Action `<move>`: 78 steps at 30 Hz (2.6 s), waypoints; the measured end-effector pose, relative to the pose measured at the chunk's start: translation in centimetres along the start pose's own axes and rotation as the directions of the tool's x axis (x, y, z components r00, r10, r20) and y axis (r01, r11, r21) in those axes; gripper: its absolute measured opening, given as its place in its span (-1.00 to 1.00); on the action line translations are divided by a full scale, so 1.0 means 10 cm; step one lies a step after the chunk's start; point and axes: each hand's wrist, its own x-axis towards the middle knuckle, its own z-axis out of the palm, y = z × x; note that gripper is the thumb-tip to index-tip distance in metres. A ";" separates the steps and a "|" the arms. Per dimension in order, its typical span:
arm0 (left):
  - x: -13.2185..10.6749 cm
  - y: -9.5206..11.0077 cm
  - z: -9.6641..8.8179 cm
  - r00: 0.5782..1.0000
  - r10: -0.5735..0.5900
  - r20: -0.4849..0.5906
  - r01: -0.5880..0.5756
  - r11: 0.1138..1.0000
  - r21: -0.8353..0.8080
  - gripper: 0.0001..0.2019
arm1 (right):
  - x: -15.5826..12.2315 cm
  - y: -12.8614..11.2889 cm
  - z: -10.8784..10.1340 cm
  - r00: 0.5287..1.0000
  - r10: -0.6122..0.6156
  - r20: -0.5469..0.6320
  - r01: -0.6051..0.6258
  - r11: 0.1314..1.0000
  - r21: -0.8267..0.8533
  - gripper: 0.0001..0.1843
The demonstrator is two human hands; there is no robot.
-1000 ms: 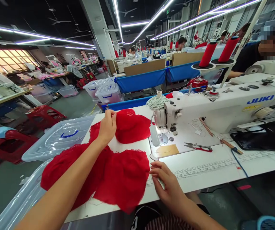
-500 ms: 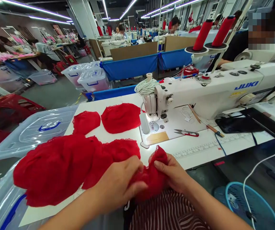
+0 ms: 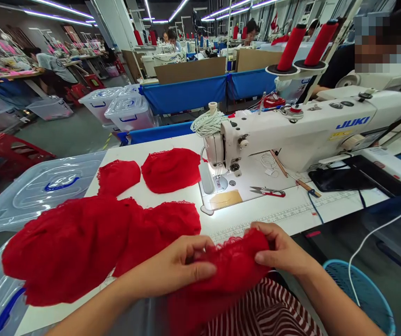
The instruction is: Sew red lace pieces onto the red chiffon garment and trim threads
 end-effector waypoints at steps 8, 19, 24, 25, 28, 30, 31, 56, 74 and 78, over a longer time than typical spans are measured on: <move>0.33 0.07 -0.25 0.983 0.026 -0.182 -0.021 0.999 0.031 -0.80 | -0.05 -0.07 -0.34 0.911 -0.079 -0.404 -0.134 0.871 -0.473 -0.67; 0.52 -0.24 -0.39 0.699 0.508 -0.504 -0.032 0.726 0.687 -0.83 | 0.13 0.11 -0.11 0.672 -0.732 0.110 0.246 0.081 -0.966 -0.65; 0.27 -0.20 -0.45 0.663 0.611 -0.434 0.041 0.549 0.835 -0.86 | 0.33 0.23 0.15 0.845 -0.421 0.329 0.399 0.087 -0.913 -0.63; 0.23 -0.21 -0.51 0.676 0.600 -0.427 0.057 0.536 0.842 -0.84 | 0.36 0.28 0.17 0.879 -0.385 0.282 0.331 0.067 -0.941 -0.66; 0.10 -0.26 -0.70 0.762 0.522 -0.383 0.085 0.506 0.858 -0.79 | 0.40 0.36 0.19 0.932 -0.328 0.156 0.172 0.020 -0.985 -0.67; 0.05 -0.31 -0.79 0.810 0.475 -0.345 0.096 0.472 0.876 -0.78 | 0.39 0.36 0.19 0.947 -0.298 0.116 0.126 0.013 -0.992 -0.65; 0.04 -0.32 -0.82 0.824 0.458 -0.333 0.106 0.453 0.885 -0.78 | 0.39 0.34 0.19 0.954 -0.281 0.107 0.116 0.016 -0.993 -0.64; 0.37 -0.25 -0.80 0.849 0.381 -0.367 0.271 0.282 0.920 -0.71 | 0.49 0.39 0.40 0.935 -0.312 -0.169 0.122 0.729 -0.674 -0.59; 0.43 -0.42 -0.55 0.712 0.640 -0.290 -0.029 0.439 0.898 -0.72 | 0.66 0.37 0.54 0.881 -0.333 -0.337 -0.123 0.527 -0.841 -0.82; 0.39 -0.61 -0.58 0.717 0.634 -0.290 0.088 0.330 0.940 -0.52 | 0.67 0.36 0.58 0.889 -0.330 -0.319 -0.242 0.254 -0.936 -0.85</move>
